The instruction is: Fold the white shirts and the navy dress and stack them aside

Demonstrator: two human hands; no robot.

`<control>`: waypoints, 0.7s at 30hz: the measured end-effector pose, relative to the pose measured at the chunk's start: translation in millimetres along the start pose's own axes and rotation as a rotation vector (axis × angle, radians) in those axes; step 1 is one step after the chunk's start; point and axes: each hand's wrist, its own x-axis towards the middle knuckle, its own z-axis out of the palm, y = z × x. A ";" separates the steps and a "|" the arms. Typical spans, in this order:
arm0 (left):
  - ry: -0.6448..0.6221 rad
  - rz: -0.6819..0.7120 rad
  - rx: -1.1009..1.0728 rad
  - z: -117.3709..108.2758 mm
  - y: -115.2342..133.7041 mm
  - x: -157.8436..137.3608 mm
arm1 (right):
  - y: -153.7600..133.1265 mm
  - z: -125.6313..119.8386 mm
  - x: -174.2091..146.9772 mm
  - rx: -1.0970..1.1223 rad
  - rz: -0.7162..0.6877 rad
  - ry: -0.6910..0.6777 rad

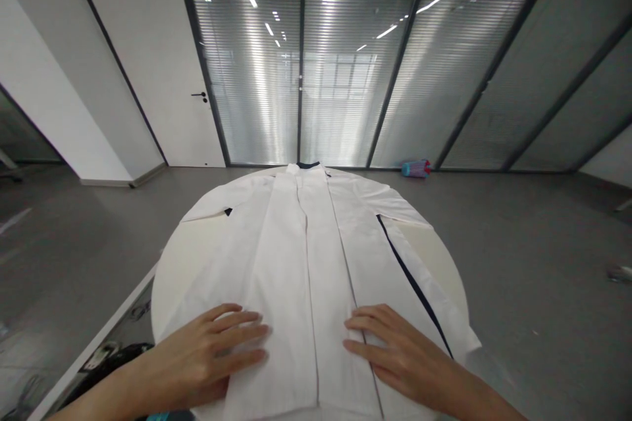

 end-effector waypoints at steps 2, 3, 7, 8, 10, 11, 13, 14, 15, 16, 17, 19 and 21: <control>0.009 0.036 -0.039 3.9 6.0 3.6 | 1.0 3.6 -1.2 -0.048 -0.051 0.018; 0.021 0.047 -0.048 6.3 6.9 4.6 | 1.9 5.4 -1.5 -0.065 -0.073 0.033; 0.058 0.047 -0.166 9.4 2.5 1.7 | 3.5 7.7 -1.7 -0.007 -0.106 0.103; 0.051 0.029 -0.230 7.3 0.0 0.3 | 3.7 6.4 -0.7 0.045 -0.090 0.098; 0.030 -0.050 -0.378 1.2 -7.9 -0.1 | 6.0 2.7 4.1 0.189 -0.016 0.059; 0.034 -0.125 -0.457 -1.7 -13.8 1.9 | 9.0 1.1 8.6 0.274 0.053 0.034; 0.099 -0.346 -0.641 -4.5 -30.6 12.3 | 20.3 -0.1 22.5 0.449 0.252 0.026; 0.153 -0.477 -0.757 -3.8 -41.3 20.9 | 28.4 0.9 31.7 0.530 0.371 0.058; 0.214 -0.610 -0.884 -1.8 -53.2 31.3 | 37.8 3.1 41.8 0.605 0.493 0.104; 0.264 -0.732 -1.017 1.5 -65.6 43.0 | 47.9 6.5 52.4 0.674 0.609 0.154; 0.289 -0.835 -1.147 5.7 -77.7 55.2 | 58.1 10.9 62.8 0.736 0.714 0.198; 0.273 -0.987 -1.370 15.4 -98.8 77.8 | 76.7 22.0 80.3 0.833 0.898 0.223; 0.210 -1.075 -1.503 24.6 -113.2 93.8 | 90.7 33.4 91.2 0.869 1.008 0.192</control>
